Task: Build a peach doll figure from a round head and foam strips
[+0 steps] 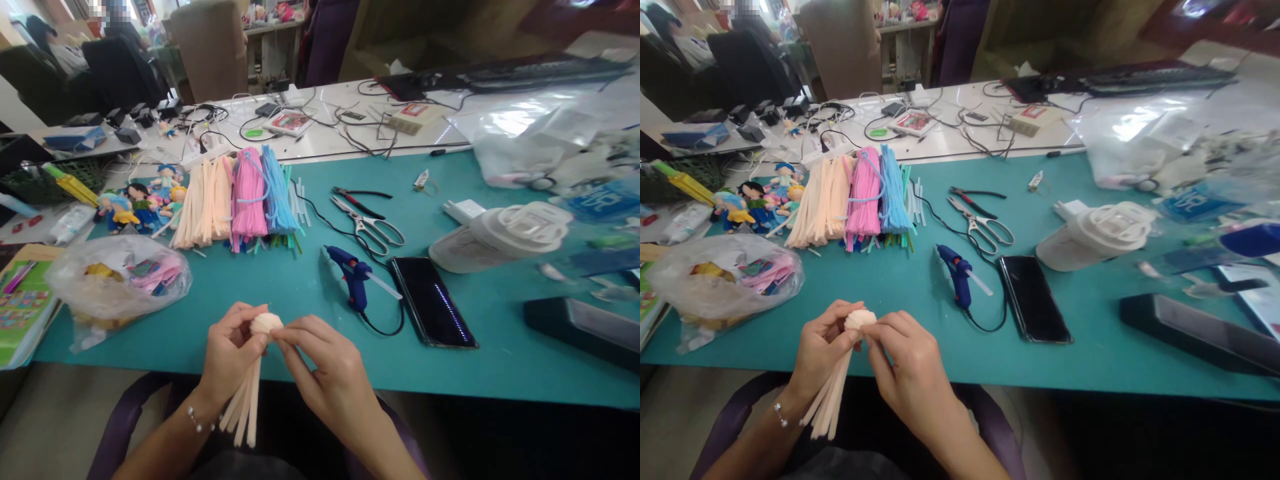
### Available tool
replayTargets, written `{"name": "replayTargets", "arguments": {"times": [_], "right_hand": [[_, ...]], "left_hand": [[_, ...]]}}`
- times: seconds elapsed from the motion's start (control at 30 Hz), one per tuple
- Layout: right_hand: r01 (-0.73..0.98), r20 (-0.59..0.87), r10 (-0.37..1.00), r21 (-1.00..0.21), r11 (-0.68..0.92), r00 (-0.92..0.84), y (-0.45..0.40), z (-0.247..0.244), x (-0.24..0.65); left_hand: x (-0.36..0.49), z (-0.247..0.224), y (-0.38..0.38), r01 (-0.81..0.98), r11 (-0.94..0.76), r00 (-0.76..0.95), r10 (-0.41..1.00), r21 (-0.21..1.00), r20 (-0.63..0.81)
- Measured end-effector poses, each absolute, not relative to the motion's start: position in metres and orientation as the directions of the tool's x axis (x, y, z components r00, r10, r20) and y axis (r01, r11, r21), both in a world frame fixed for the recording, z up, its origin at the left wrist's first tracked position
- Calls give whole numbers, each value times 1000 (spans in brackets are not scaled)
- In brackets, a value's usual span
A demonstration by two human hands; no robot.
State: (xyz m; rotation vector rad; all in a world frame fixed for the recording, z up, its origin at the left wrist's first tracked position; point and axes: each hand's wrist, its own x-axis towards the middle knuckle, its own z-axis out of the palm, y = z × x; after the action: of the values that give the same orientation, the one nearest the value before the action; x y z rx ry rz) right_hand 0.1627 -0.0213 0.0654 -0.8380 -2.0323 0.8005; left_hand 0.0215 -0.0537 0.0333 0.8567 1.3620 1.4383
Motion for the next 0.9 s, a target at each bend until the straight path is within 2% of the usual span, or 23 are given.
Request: {"name": "replayTargets", "arguments": {"times": [0.9], "right_hand": [[249,429,764,-769,589,-481,-21,62,163]], "left_hand": [[22,32,-55,-180,65,-301,946,982,-118]]}}
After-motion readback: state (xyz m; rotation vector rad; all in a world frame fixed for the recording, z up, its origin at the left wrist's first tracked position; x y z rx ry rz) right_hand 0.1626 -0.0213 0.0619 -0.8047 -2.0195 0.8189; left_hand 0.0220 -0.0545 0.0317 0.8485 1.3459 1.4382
